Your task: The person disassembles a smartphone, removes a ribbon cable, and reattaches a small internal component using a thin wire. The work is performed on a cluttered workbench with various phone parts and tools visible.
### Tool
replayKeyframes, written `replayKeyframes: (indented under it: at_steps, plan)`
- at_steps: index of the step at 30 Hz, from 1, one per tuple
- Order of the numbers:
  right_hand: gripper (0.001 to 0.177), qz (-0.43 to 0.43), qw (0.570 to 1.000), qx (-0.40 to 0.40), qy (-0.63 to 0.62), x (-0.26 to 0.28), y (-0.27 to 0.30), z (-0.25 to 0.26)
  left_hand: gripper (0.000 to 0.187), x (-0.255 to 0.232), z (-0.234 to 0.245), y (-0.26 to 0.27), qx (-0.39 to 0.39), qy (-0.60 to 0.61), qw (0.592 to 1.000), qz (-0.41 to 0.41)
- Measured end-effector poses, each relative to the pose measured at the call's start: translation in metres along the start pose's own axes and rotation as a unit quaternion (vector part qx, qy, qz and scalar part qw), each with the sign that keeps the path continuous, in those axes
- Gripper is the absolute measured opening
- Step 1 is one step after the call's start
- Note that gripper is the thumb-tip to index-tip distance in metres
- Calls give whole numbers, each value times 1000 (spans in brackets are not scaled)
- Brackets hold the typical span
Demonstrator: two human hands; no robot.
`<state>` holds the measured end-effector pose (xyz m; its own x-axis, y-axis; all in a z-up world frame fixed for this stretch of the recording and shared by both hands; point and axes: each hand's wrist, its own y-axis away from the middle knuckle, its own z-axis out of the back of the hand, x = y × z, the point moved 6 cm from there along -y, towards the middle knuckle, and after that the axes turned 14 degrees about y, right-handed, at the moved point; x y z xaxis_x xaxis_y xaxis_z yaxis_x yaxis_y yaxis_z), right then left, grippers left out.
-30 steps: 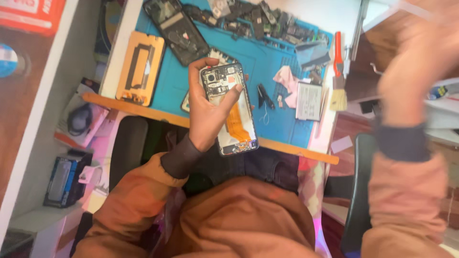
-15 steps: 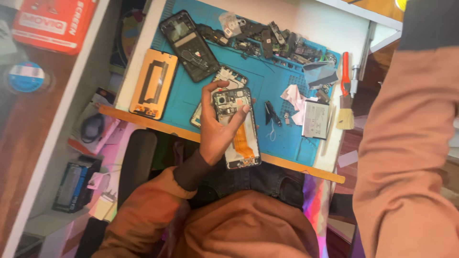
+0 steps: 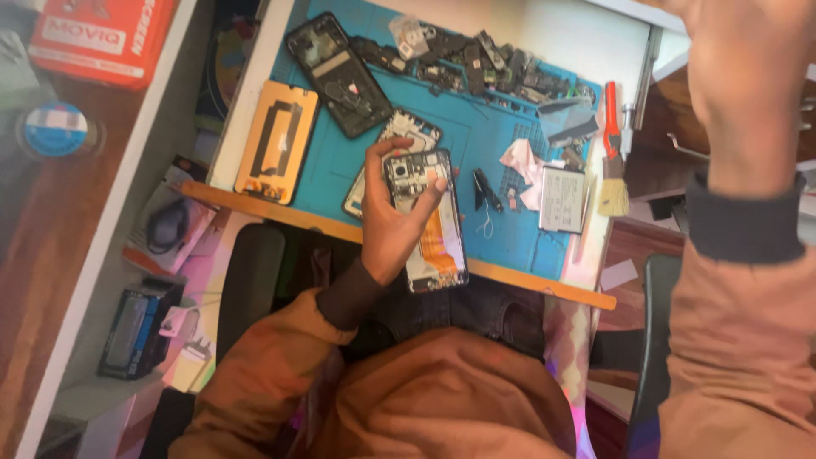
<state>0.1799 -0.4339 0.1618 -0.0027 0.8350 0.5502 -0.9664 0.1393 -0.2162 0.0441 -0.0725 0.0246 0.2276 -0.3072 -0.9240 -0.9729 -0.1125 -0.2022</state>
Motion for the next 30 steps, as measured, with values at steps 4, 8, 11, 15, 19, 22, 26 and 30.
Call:
replayKeyframes:
  at_steps: [4, 8, 11, 15, 19, 22, 26, 30]
  plan:
    - [57, 3, 993, 45, -109, 19, 66, 2, 50, 10, -4, 1, 6, 110, 993, 52]
    - [58, -11, 977, 96, -191, 35, 137, 2, 50, 2, -6, 1, 18, 42, 999, 5]
    - [58, -40, 964, 123, -233, 36, 187, 6, 49, 8, -12, 0, 20, 139, 988, 63]
    - [59, -85, 947, 146, -272, 33, 240, 0, 50, 9, -11, 3, 32, 165, 983, 80]
    - [60, -106, 934, 178, -292, 38, 265, -8, 50, 7, -10, 5, 57, 154, 986, 34]
    - [61, -106, 927, 210, -293, 38, 270, -15, 50, 3, -5, 8, 70, 32, 996, -44]
    - [62, -106, 922, 233, -290, 36, 289, -21, 51, 11, -2, 8, 60, 43, 996, -39]
    - [63, -102, 912, 251, -308, 41, 322, -33, 52, 10, -3, 9, 57, -2, 996, -66]
